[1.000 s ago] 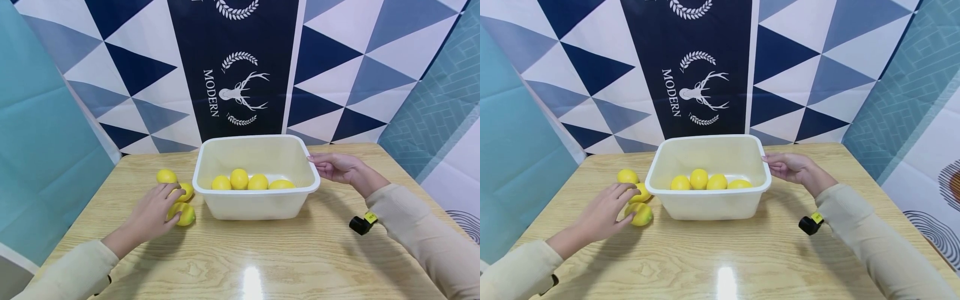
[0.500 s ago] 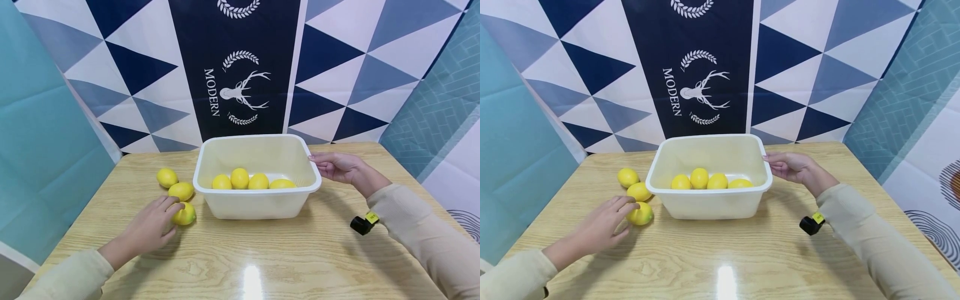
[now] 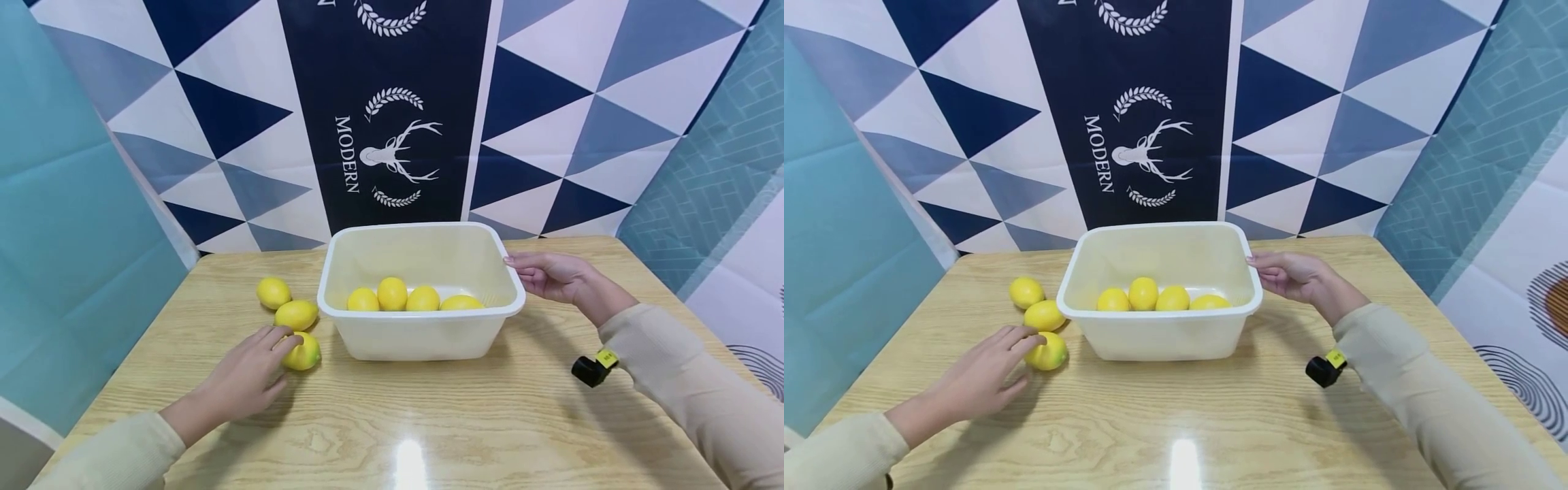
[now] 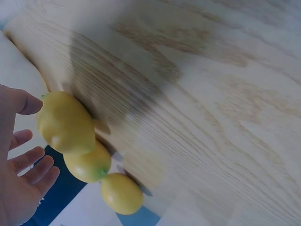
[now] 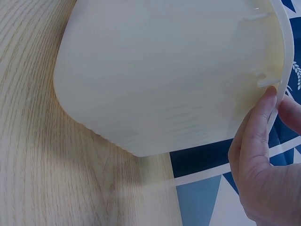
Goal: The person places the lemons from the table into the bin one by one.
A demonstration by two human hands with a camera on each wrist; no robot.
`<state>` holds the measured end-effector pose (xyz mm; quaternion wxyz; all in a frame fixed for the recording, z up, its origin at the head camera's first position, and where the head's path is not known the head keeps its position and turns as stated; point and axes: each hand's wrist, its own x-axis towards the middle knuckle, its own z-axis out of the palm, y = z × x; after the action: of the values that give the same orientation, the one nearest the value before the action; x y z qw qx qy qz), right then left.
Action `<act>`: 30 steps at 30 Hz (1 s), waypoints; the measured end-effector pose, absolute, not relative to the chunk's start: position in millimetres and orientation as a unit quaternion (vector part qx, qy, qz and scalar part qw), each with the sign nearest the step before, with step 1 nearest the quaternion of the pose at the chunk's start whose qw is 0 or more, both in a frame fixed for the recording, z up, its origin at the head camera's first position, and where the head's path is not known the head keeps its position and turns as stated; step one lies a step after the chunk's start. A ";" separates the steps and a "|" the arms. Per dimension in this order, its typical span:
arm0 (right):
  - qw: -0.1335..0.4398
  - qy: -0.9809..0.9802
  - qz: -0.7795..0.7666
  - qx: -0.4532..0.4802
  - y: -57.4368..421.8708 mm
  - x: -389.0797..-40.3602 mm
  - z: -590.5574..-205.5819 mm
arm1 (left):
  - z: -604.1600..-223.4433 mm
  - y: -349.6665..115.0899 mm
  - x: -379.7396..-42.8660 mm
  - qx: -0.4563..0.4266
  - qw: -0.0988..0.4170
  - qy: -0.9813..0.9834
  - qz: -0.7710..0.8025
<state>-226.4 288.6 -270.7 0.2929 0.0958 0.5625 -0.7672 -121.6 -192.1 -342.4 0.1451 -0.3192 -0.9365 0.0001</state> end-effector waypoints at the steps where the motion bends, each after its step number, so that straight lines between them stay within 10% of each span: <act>1: 0.293 0.563 -0.767 0.095 288.6 -226.4 -271.0 | -342.2 -190.7 -122.3 -0.319 0.143 -0.937 -0.001; 16: 0.299 0.559 -0.767 0.095 287.0 -226.6 -273.5 | -347.4 -186.5 -124.3 -0.310 0.143 -0.940 -0.007; 30: 0.294 0.560 -0.768 0.099 288.7 -228.3 -270.6 | -332.7 -179.6 -146.5 -0.315 0.023 -0.948 -0.048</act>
<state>-228.3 288.7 -270.6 0.2942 0.0989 0.5601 -0.7681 -146.5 -179.6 -332.7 0.0226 -0.3152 -0.9476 -0.0477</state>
